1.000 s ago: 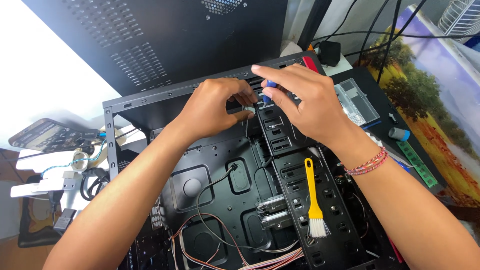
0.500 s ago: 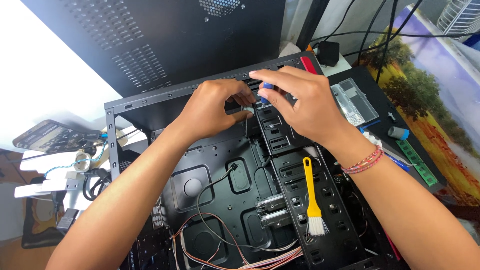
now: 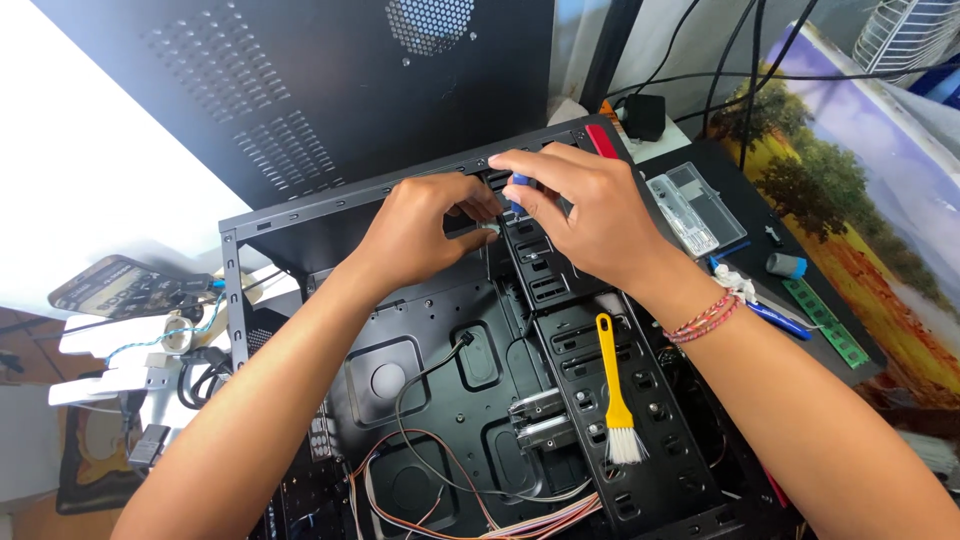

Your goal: The person works at a cluttered desk assembling a desktop computer. They position a motherboard on the open computer case, place an optical drive into the front drive bay, align it, and use a screwdriver to drive screws and secure the drive to the case chassis.

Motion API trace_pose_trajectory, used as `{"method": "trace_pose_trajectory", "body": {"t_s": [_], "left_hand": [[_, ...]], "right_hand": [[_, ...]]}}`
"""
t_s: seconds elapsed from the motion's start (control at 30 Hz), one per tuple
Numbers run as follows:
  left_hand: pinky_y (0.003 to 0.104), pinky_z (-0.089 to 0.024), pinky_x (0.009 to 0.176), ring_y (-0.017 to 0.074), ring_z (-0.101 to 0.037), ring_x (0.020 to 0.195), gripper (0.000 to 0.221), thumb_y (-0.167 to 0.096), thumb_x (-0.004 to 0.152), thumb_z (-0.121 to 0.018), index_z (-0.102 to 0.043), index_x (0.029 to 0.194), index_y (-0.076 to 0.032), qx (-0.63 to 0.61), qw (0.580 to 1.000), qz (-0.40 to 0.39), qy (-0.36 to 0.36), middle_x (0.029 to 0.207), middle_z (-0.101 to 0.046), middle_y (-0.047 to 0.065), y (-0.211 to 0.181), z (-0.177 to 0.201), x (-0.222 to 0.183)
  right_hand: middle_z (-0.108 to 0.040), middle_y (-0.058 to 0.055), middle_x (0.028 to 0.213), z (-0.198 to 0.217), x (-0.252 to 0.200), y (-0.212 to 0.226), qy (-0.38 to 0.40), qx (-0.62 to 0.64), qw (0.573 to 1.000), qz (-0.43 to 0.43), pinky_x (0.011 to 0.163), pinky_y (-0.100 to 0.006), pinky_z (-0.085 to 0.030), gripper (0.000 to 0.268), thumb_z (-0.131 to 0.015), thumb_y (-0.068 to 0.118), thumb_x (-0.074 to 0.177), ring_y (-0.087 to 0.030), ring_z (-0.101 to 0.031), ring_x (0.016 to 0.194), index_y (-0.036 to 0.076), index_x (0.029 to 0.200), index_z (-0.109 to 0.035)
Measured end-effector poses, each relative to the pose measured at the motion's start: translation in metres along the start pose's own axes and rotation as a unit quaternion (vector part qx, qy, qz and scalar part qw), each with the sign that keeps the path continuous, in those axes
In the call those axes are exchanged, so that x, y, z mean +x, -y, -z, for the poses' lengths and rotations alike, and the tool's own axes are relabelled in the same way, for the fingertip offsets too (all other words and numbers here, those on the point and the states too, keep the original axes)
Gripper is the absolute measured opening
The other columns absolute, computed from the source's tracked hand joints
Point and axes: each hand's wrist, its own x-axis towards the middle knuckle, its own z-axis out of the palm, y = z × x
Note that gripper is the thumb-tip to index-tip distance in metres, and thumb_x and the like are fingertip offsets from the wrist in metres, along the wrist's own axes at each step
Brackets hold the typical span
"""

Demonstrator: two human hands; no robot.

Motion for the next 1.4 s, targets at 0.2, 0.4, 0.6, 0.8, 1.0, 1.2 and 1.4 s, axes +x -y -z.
{"method": "trace_pose_trajectory", "body": {"t_s": [0.2, 0.4, 0.6, 0.8, 1.0, 1.2, 1.4], "left_hand": [[0.034, -0.060, 0.083, 0.0204, -0.077, 0.092, 0.025, -0.007, 0.077, -0.083, -0.072, 0.100, -0.004, 0.006, 1.000, -0.017, -0.011, 0.098, -0.077, 0.009, -0.001, -0.003, -0.003], [0.037, -0.059, 0.079, 0.0218, -0.076, 0.091, 0.026, -0.009, 0.080, -0.078, -0.071, 0.105, -0.008, 0.045, 0.999, -0.005, -0.020, 0.102, -0.074, 0.006, -0.018, -0.003, -0.007], [0.041, -0.056, 0.083, 0.0278, -0.066, 0.105, 0.038, -0.015, 0.079, -0.079, -0.074, 0.116, -0.012, 0.141, 0.985, -0.093, -0.027, 0.116, -0.066, 0.006, -0.016, -0.013, -0.014], [0.040, -0.056, 0.080, 0.0257, -0.063, 0.107, 0.034, -0.017, 0.078, -0.079, -0.075, 0.111, -0.009, 0.195, 0.977, -0.085, -0.018, 0.117, -0.066, 0.005, -0.017, -0.021, -0.017], [0.043, -0.054, 0.084, 0.0276, -0.063, 0.103, 0.033, -0.014, 0.077, -0.077, -0.074, 0.109, -0.006, 0.203, 0.974, -0.100, -0.018, 0.114, -0.067, 0.007, -0.025, -0.022, -0.021], [0.042, -0.054, 0.088, 0.0277, -0.066, 0.106, 0.036, -0.003, 0.072, -0.067, -0.073, 0.107, -0.010, 0.162, 0.973, -0.159, -0.032, 0.113, -0.071, 0.006, -0.056, -0.023, -0.014], [0.043, -0.053, 0.091, 0.0287, -0.066, 0.106, 0.029, -0.012, 0.083, -0.072, -0.071, 0.111, -0.011, 0.093, 0.983, -0.158, 0.001, 0.115, -0.070, 0.007, -0.082, -0.056, 0.013]], "right_hand": [[-0.071, -0.011, 0.096, 0.002, -0.002, 0.002, -0.007, 0.003, 1.000, -0.004, 0.068, -0.032, -0.052, 0.026, -0.073, 0.005, 0.098, -0.020, -0.064, 0.073, 0.000, 0.124, -0.070], [-0.072, -0.010, 0.111, 0.018, -0.005, 0.001, -0.075, 0.028, 0.997, 0.015, 0.082, -0.028, -0.058, 0.025, -0.068, 0.009, 0.108, -0.016, -0.071, 0.093, 0.001, 0.132, -0.067], [-0.065, -0.003, 0.089, 0.022, -0.011, -0.011, -0.155, 0.042, 0.983, -0.085, 0.075, -0.024, -0.052, 0.031, -0.060, 0.011, 0.111, -0.007, -0.060, 0.079, 0.004, 0.142, -0.058], [-0.065, -0.002, 0.086, 0.021, -0.013, -0.012, -0.153, 0.052, 0.979, -0.127, 0.068, -0.022, -0.050, 0.030, -0.063, 0.013, 0.106, -0.006, -0.061, 0.073, 0.003, 0.135, -0.060], [-0.075, -0.003, 0.091, 0.054, -0.009, -0.018, -0.091, 0.114, 0.973, -0.178, 0.071, -0.021, -0.052, 0.019, -0.078, 0.013, 0.096, -0.005, -0.065, 0.078, 0.000, 0.108, -0.072], [-0.071, -0.001, 0.088, 0.102, -0.054, -0.025, -0.087, 0.150, 0.956, -0.237, 0.070, -0.020, -0.051, 0.016, -0.078, 0.013, 0.095, -0.004, -0.065, 0.077, 0.001, 0.102, -0.071], [-0.069, -0.002, 0.086, 0.143, -0.123, -0.067, -0.168, 0.108, 0.932, -0.302, 0.069, -0.021, -0.048, 0.019, -0.078, 0.016, 0.100, -0.006, -0.061, 0.075, 0.002, 0.107, -0.067]]}}
